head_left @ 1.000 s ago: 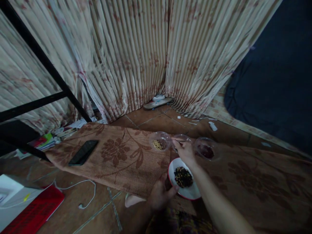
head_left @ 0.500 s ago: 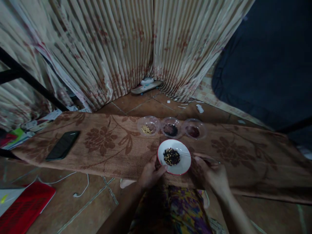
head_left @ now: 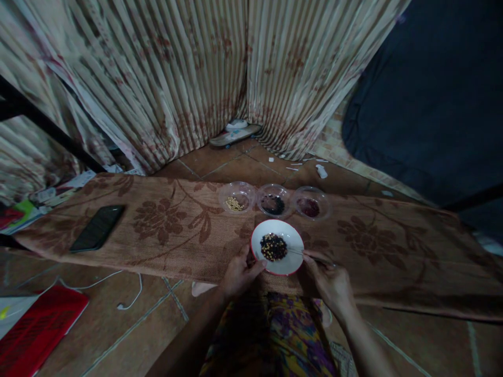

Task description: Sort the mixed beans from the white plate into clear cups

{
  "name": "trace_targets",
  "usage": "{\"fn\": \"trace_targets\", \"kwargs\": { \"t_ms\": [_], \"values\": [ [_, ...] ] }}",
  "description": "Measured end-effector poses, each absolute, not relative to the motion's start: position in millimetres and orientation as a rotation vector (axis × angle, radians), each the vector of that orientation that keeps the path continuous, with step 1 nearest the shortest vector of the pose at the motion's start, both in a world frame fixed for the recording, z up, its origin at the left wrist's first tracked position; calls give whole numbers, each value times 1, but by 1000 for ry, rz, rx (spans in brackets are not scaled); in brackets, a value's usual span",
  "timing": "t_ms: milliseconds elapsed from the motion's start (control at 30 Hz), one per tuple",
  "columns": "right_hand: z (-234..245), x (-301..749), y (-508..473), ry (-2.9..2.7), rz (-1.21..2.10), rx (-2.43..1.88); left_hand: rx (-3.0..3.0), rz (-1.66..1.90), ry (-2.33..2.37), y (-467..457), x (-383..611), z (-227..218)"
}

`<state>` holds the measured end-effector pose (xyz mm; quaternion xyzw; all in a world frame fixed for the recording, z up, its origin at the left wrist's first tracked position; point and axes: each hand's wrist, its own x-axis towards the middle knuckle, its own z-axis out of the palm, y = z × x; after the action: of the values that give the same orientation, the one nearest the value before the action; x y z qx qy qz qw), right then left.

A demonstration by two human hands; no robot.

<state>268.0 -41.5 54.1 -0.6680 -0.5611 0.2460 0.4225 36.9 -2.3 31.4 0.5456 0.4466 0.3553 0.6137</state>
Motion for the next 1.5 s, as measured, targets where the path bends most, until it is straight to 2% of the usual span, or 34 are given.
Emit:
{"fn": "trace_targets", "kwargs": {
  "t_ms": [1500],
  "values": [
    [49, 264, -40, -1397, 662, -1679, 1243, 795, 1049, -2, 37, 34]
  ]
}}
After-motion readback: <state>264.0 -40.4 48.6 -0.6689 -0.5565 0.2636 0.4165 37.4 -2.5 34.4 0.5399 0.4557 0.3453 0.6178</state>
